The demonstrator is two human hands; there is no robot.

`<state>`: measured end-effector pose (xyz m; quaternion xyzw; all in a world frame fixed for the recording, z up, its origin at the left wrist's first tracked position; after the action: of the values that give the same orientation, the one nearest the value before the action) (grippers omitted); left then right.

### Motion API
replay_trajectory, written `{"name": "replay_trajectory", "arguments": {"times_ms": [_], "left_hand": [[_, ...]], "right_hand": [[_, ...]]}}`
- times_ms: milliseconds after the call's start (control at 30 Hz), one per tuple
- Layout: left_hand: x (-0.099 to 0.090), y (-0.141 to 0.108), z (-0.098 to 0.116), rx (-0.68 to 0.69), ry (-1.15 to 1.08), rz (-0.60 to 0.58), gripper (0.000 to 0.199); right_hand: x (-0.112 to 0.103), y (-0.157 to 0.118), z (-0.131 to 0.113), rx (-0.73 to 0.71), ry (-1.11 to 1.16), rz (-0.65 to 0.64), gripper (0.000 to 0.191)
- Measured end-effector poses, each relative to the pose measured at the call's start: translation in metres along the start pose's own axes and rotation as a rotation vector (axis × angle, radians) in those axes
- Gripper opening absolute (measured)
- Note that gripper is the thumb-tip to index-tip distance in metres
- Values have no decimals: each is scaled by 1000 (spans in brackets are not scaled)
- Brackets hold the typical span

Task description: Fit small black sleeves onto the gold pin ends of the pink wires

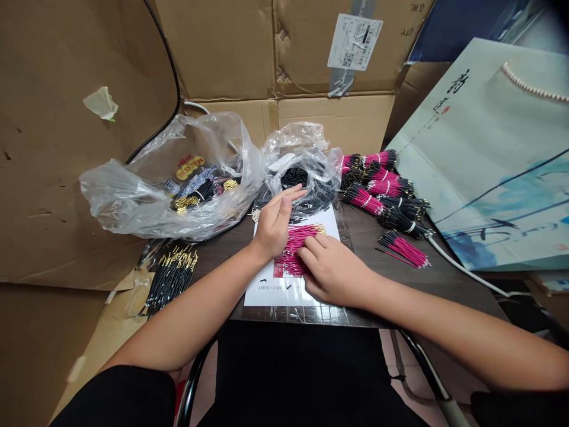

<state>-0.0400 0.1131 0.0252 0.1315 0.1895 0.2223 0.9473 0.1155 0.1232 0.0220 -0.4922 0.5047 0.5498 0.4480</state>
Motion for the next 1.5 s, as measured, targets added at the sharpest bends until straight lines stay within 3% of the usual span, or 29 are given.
{"name": "replay_trajectory", "arguments": {"times_ms": [333,667,1167,1500], "left_hand": [[1,0,0,9,23,3,47],[1,-1,1,20,17,3,47],[1,-2,4,28,50,-2,46],[1,-2,4,20,51,-9,46]], "right_hand": [[5,-3,2,-27,80,77,25],[7,-1,2,-6,-17,-26,16],[15,1,7,-83,-83,-55,18],[22,-5,8,-99,-102,28,17]]}}
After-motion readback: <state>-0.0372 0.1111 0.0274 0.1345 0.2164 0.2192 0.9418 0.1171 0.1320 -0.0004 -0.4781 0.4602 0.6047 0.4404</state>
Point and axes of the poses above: each hand's wrist, its own y-axis towards the middle knuckle, its own x-axis out of the palm, z = x × y, the point moved 3 cm from there along y, towards the middle knuckle, and after that the axes turned 14 degrees about -x, right-handed, at the moved point
